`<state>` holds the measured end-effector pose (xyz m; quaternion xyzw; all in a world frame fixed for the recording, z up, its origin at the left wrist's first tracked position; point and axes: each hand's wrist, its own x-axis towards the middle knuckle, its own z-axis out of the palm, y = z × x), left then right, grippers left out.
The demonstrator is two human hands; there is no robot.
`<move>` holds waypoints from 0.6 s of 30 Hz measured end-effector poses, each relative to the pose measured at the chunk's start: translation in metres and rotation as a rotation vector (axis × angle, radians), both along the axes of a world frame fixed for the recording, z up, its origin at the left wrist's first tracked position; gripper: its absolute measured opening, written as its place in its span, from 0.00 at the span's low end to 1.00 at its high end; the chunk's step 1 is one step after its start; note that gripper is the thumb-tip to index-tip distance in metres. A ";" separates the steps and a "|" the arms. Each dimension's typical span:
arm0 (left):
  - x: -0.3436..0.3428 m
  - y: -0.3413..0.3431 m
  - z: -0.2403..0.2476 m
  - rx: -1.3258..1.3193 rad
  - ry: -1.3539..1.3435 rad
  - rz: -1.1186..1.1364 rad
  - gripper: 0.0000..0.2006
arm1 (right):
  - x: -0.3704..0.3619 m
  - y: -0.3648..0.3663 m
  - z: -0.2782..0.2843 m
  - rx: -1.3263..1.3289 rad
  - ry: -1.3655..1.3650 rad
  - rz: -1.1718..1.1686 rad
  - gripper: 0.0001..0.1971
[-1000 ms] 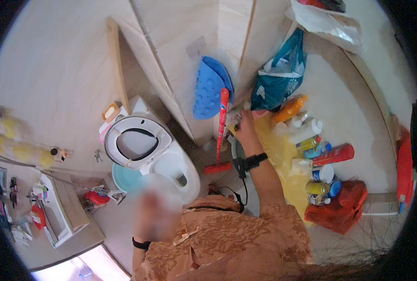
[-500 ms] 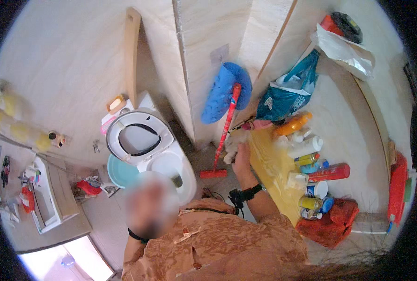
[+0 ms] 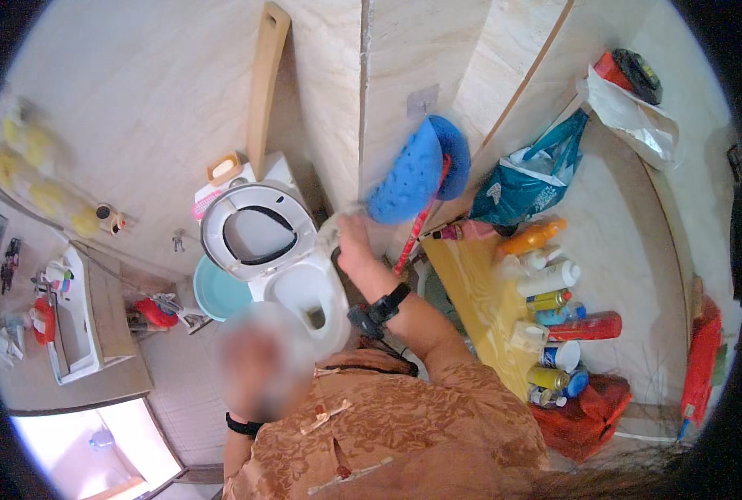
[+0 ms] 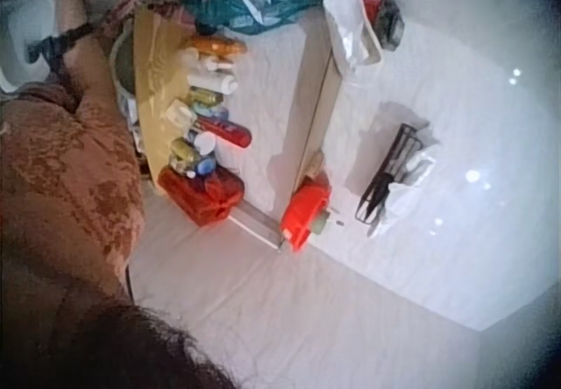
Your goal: The person wipes the floor and toilet base with a cloth, then squats to wash the cloth in a pink basin. They stand to organize items on the sink counter, handling a hairbrush, a small tube, and a pink box, placing them into a wire rack.
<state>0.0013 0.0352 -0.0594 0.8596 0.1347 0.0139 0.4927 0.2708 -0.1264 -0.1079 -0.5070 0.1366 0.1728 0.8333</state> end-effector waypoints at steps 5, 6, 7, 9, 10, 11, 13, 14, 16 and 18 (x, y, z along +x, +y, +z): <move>-0.003 0.006 -0.003 -0.174 0.014 0.068 0.06 | 0.009 0.005 0.022 -0.627 -0.620 -0.359 0.22; -0.002 0.007 -0.004 -0.114 0.022 0.029 0.06 | 0.016 0.000 0.023 -0.675 -0.633 -0.387 0.23; -0.003 0.009 -0.004 -0.102 0.025 0.042 0.06 | 0.019 -0.006 0.024 -0.673 -0.720 -0.470 0.23; -0.002 0.012 -0.002 -0.060 -0.001 0.043 0.06 | 0.025 -0.019 0.024 -0.653 -0.547 -0.430 0.23; -0.003 0.014 0.002 -0.034 -0.022 0.031 0.06 | 0.027 -0.028 0.025 -0.650 -0.478 -0.390 0.23; -0.005 0.015 0.006 -0.115 0.065 0.086 0.06 | 0.028 -0.039 0.025 -0.520 -0.411 -0.438 0.21; -0.008 0.016 0.016 -0.331 0.044 0.088 0.06 | 0.030 -0.053 0.025 -0.538 -0.409 -0.628 0.19; -0.009 0.016 0.021 -0.526 0.039 0.101 0.06 | 0.031 -0.055 0.024 -0.556 -0.369 -0.787 0.20; -0.009 0.015 0.028 -0.524 0.088 0.132 0.05 | 0.035 -0.050 0.022 -0.367 -0.391 -0.678 0.23; -0.008 0.016 0.033 -0.515 0.103 0.118 0.05 | 0.041 -0.033 0.021 -0.779 -0.419 -0.546 0.25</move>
